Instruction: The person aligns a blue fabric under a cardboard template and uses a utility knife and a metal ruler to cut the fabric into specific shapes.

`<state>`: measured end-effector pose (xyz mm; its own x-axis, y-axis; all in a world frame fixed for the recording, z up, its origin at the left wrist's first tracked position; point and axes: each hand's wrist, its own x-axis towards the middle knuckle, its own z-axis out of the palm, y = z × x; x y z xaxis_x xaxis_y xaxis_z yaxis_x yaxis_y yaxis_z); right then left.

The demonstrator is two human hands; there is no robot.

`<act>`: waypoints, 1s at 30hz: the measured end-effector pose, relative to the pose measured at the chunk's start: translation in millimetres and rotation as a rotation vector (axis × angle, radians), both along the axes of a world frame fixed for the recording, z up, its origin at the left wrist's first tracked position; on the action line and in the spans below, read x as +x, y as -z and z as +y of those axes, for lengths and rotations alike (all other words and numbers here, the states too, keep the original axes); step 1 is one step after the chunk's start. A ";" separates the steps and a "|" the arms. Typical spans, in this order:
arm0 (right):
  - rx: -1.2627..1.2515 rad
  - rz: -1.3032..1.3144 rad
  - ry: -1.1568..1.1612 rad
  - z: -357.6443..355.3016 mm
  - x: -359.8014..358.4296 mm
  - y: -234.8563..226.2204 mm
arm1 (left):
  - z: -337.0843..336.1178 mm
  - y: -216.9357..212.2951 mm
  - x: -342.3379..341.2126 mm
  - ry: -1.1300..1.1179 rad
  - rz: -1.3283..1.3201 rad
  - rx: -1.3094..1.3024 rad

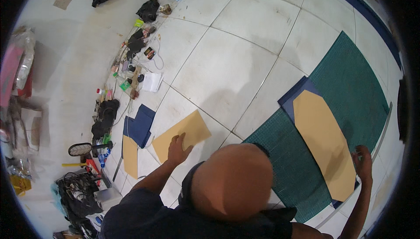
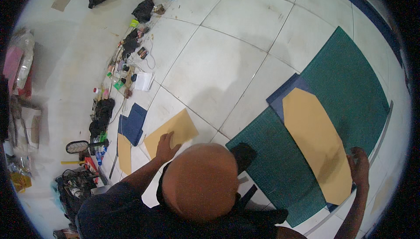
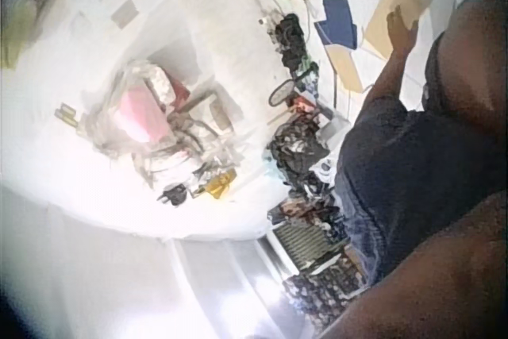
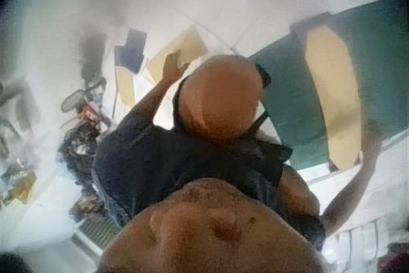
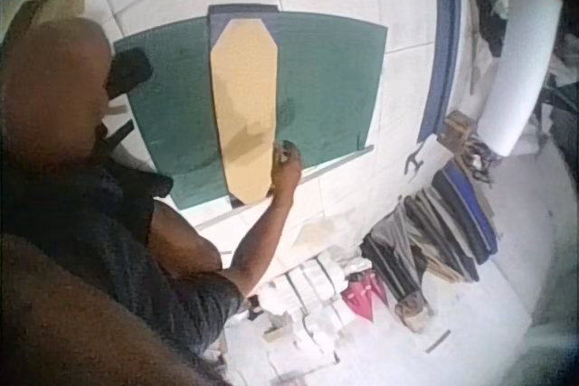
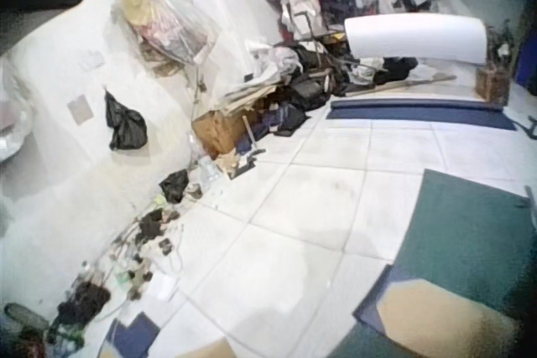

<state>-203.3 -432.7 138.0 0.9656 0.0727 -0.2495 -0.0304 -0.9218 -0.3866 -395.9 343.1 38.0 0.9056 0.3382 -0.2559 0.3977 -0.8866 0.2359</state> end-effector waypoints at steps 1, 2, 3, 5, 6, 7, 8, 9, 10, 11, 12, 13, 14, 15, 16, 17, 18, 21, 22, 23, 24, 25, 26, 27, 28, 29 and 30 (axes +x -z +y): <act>0.037 -0.022 -0.059 13.1 5.8 4.5 | 15.7 18.4 -24.7 -0.037 0.017 -0.018; 0.052 -0.002 -0.111 33.2 11.4 3.2 | 31.5 27.1 -41.7 -0.053 0.032 -0.018; 0.052 0.010 -0.153 52.2 19.2 -10.1 | 36.1 34.8 -43.9 -0.057 0.040 -0.033; 0.049 -0.073 -0.175 81.2 33.6 -27.0 | 35.7 45.4 -49.1 -0.159 0.069 -0.063; 0.053 -0.101 -0.192 92.1 40.8 -31.5 | 31.4 44.9 -48.1 -0.182 0.068 -0.064; 0.065 -0.107 -0.194 100.0 50.5 -35.8 | 29.5 44.6 -43.6 -0.200 0.063 -0.063; 0.065 -0.113 -0.197 103.3 60.4 -43.5 | 18.7 42.7 -31.8 -0.183 0.029 -0.063; 0.075 -0.113 -0.205 109.4 68.1 -47.3 | 12.2 34.2 -22.0 -0.172 0.000 -0.054; 0.074 -0.166 -0.242 114.8 73.3 -50.3 | 6.7 26.6 -9.0 -0.159 -0.029 -0.046; 0.079 -0.226 -0.278 120.3 80.4 -52.8 | 5.0 17.4 8.6 -0.145 -0.065 -0.031; 0.076 -0.283 -0.314 126.6 87.0 -55.5 | 5.1 16.6 25.6 -0.130 -0.098 -0.023; 0.030 -0.263 -0.342 133.3 93.3 -58.7 | 8.4 19.7 44.1 -0.081 -0.168 -0.010; -0.002 -0.241 -0.370 143.7 99.5 -57.0 | 19.1 17.8 59.9 -0.034 -0.234 0.016; -0.041 -0.217 -0.388 153.2 104.1 -58.2 | 29.9 18.1 81.0 0.023 -0.299 0.035; -0.045 -0.204 -0.429 163.8 110.7 -60.3 | 39.5 20.4 106.0 0.048 -0.333 0.011; -0.050 -0.190 -0.464 176.2 118.1 -63.7 | 53.0 22.6 134.7 0.086 -0.324 0.036; -0.051 -0.174 -0.498 187.0 124.5 -63.8 | 69.2 23.5 164.5 0.125 -0.314 0.065; -0.063 -0.116 -0.438 203.0 145.7 -64.6 | 93.2 36.9 279.7 0.219 -0.297 0.136; -0.078 -0.040 -0.415 206.2 156.5 -61.8 | 101.0 42.8 318.6 0.221 -0.302 0.158; -0.094 0.035 -0.394 209.8 170.9 -58.6 | 110.0 49.8 358.2 0.219 -0.307 0.180; -0.116 0.119 -0.369 212.6 182.9 -53.9 | 110.4 57.9 391.9 0.179 -0.301 0.180; -0.150 0.131 -0.371 216.9 197.2 -48.6 | 111.2 63.9 426.7 0.138 -0.302 0.183; -0.170 0.137 -0.379 225.3 215.3 -39.7 | 123.9 67.8 460.9 0.086 -0.357 0.250; -0.198 0.152 -0.386 235.0 229.9 -35.3 | 130.3 76.2 486.2 0.035 -0.404 0.307; -0.195 0.159 -0.380 249.0 248.3 -30.2 | 137.9 83.4 506.4 -0.088 -0.390 0.286; -0.206 0.173 -0.368 265.5 269.0 -29.1 | 132.8 92.8 526.0 -0.208 -0.369 0.250; -0.209 0.185 -0.356 282.3 288.8 -29.1 | 127.4 96.1 541.8 -0.326 -0.345 0.223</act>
